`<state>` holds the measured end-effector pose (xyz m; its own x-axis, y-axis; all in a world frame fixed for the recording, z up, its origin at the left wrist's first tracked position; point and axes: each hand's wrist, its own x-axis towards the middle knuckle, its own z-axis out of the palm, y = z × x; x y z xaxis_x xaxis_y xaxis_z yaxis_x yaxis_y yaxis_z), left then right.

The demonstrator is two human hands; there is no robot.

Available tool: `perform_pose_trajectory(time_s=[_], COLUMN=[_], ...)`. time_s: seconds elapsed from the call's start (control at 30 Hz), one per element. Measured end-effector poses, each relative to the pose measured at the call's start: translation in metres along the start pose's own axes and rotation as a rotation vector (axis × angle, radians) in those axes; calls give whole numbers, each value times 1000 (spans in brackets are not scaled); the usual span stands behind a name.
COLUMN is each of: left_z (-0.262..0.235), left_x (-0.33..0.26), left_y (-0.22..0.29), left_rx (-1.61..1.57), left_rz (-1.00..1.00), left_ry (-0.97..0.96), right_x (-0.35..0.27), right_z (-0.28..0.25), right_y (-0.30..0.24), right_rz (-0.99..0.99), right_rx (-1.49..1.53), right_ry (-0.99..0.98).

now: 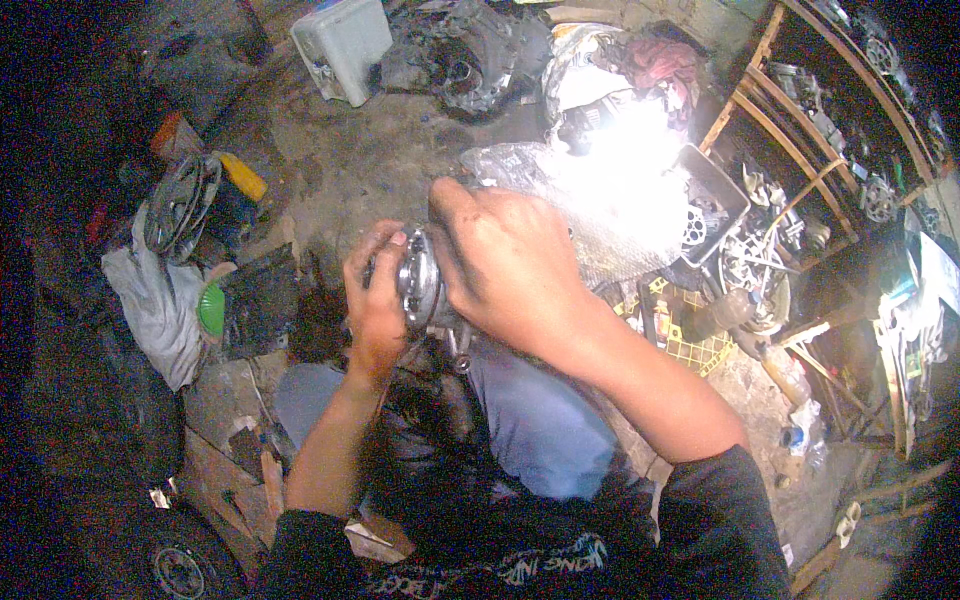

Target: The person sits on the floor and assembles a mechanical component, likely a brake caliper, by attaching it to a circular metal part. They use a tool to tighten bolts and secure the assembly.

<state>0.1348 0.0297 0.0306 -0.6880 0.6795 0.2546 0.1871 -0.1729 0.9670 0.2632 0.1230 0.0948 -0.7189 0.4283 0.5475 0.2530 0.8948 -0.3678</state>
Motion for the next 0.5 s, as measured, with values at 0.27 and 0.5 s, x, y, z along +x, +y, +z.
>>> perform_pose_trajectory(time_s=[0.27, 0.5], left_z=[3, 2], left_x=[9, 18], left_y=[-17, -20], left_rx=[-104, -18], left_rz=[30, 4], left_ry=[100, 62], right_x=[-16, -51], right_z=[11, 35], right_y=[-4, -7], right_rz=[-35, -269], right_rx=[123, 134], right_ry=[69, 199])
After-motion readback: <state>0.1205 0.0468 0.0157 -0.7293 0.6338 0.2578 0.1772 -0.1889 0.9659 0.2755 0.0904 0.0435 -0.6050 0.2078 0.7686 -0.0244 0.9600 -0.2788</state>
